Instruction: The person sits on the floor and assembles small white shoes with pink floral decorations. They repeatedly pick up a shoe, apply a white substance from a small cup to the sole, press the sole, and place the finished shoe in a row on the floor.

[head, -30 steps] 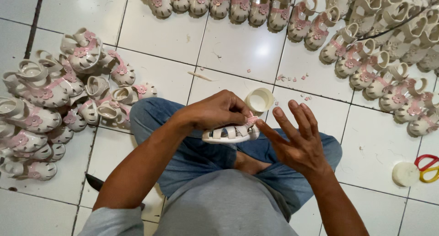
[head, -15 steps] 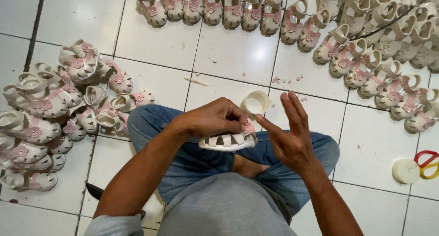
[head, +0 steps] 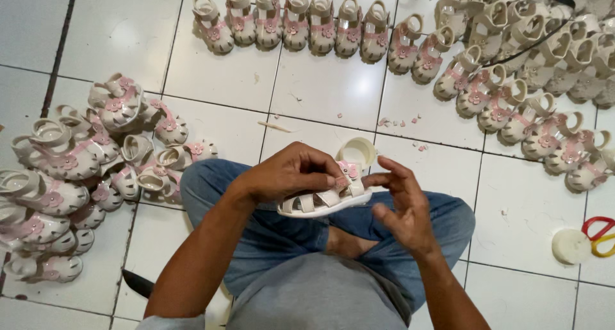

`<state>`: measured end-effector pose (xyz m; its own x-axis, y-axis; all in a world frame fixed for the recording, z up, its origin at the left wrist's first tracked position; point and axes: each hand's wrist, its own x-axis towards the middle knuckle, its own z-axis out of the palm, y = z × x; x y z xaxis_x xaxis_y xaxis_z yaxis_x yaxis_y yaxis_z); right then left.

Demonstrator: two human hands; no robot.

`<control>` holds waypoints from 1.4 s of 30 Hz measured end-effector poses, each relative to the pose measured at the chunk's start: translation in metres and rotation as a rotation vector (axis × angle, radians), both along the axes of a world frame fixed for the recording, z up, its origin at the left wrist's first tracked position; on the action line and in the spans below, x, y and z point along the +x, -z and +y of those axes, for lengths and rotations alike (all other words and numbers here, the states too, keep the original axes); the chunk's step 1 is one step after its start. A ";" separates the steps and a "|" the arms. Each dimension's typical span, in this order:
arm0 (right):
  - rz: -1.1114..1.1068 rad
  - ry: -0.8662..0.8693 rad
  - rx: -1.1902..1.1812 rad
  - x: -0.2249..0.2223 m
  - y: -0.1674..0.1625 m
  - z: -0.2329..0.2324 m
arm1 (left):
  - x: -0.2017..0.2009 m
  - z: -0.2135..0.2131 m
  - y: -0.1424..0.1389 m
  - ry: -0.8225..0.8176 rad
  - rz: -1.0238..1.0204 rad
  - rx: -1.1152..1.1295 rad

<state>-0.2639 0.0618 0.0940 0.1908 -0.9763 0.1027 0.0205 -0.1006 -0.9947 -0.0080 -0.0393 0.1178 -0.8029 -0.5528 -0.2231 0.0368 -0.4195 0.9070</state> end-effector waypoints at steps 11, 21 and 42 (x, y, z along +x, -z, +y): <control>-0.107 -0.006 -0.042 0.010 -0.006 -0.011 | 0.014 0.021 -0.014 -0.218 -0.281 -0.290; 0.339 -0.047 -0.056 0.011 -0.038 -0.036 | 0.005 0.030 0.014 -0.109 -0.232 -0.228; 0.323 0.100 -0.062 0.012 0.024 -0.022 | -0.037 0.092 0.125 -0.126 -0.145 0.316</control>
